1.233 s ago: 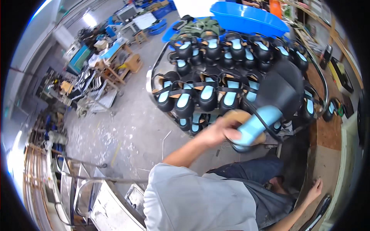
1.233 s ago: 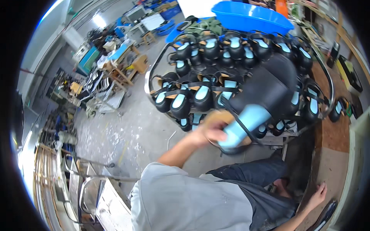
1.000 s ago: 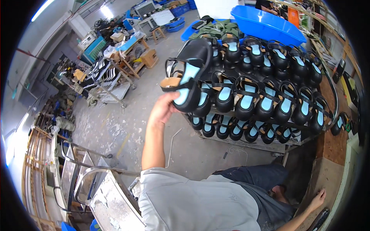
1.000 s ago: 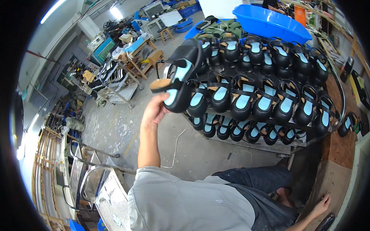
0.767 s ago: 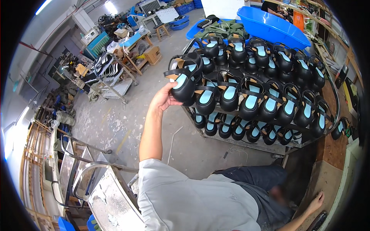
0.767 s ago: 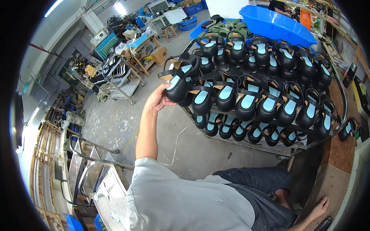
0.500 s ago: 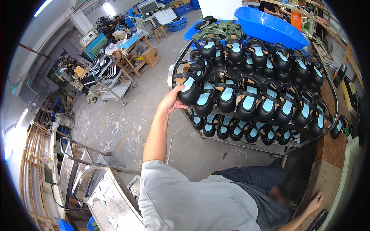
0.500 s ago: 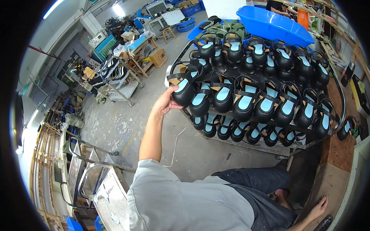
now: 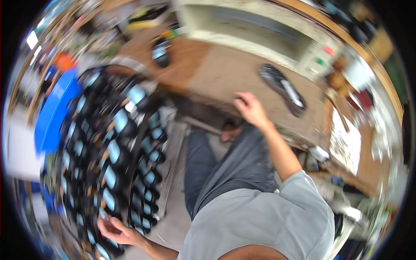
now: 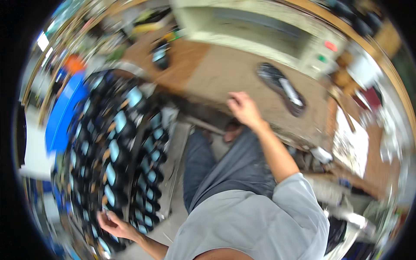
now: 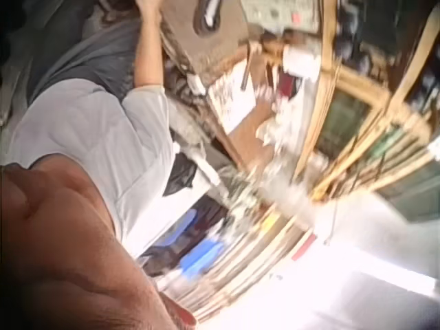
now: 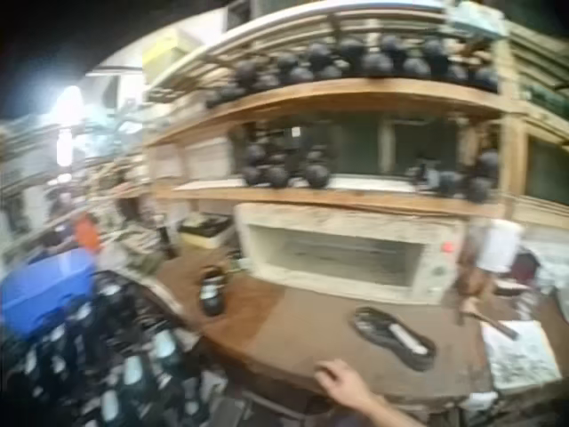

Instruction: The person applies adhesive from a syringe to the seams of a black sandal, focusing on the strap and sole attachment points. The person then refills the syringe from a large grey container and continues the gluing process on the sandal.

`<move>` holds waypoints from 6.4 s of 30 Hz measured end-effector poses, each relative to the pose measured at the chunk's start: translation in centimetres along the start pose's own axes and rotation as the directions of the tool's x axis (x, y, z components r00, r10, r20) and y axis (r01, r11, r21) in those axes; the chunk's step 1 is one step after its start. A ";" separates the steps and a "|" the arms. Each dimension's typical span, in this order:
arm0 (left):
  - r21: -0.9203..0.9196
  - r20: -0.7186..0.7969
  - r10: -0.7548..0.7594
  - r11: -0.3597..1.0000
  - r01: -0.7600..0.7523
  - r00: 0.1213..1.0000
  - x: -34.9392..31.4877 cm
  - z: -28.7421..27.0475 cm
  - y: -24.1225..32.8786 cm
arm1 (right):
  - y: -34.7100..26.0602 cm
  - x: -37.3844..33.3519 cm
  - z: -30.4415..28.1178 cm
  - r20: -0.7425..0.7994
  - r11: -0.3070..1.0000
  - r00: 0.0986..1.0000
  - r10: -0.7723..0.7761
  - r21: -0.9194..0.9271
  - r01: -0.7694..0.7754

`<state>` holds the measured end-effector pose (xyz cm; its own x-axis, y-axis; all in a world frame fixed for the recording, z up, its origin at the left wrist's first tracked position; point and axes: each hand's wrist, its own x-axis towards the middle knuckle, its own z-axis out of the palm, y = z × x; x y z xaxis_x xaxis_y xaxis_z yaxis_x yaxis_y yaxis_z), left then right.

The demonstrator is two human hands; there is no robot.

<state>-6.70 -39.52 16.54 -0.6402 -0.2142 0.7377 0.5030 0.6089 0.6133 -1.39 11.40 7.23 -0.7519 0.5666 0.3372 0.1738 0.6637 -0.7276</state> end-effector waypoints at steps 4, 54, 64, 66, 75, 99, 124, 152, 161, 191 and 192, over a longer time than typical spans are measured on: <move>-0.209 0.542 -0.105 0.944 0.255 0.834 -3.8 10.9 1.8 | 2.1 -2.5 -8.8 -0.380 0.853 0.914 -0.139 -0.515 -0.084; 0.123 0.822 0.554 -0.405 0.906 0.136 -10.2 19.2 19.1 | -14.1 -15.5 -3.1 -0.011 0.862 0.978 -0.208 0.471 0.188; 0.056 0.863 0.504 -0.036 0.998 -0.030 -10.8 20.9 18.8 | -9.4 -16.9 -3.5 0.124 0.813 0.992 -0.025 0.580 -0.052; -0.541 0.646 0.703 0.148 0.828 0.297 -12.3 21.7 18.8 | -5.9 -17.7 -4.8 0.288 0.685 0.949 0.131 0.666 -0.296; -0.169 0.798 0.557 -0.159 0.973 0.230 -8.9 18.1 16.2 | -11.1 -16.8 -1.7 0.523 0.025 0.816 -0.247 0.845 -0.534; -0.492 0.817 0.575 0.660 0.568 0.040 -20.8 34.1 27.6 | 22.3 -33.6 -0.6 -0.253 0.202 0.085 0.964 0.483 -0.852; -0.830 0.488 0.857 0.515 -0.216 0.166 -24.0 38.6 30.9 | 36.2 -35.8 -1.8 -0.136 -0.018 0.057 0.989 -0.496 -0.868; -0.637 0.680 0.267 0.677 0.369 0.683 -8.7 44.9 16.0 | -19.7 -6.5 -22.2 -0.229 0.805 0.968 0.105 -0.552 -0.218; -0.958 0.281 0.803 0.268 0.102 0.525 -5.9 31.2 25.8 | -16.3 -4.3 -12.7 -0.309 0.906 0.950 -0.037 -0.412 -0.098; -0.932 0.047 0.873 0.214 -0.294 0.485 -12.7 30.0 28.4 | -18.2 -9.9 -17.5 0.003 0.257 0.971 0.241 -0.964 -0.061; -0.927 0.035 0.897 0.194 -0.321 0.441 -13.5 30.2 28.4 | -17.5 -9.9 -17.0 0.010 0.211 0.932 0.361 -0.975 -0.071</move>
<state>-1.29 3.73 15.54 0.1486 0.4789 0.8652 0.8416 -0.5206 0.1437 13.85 2.47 26.77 -0.6449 0.7629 0.0453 0.7098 0.5759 0.4056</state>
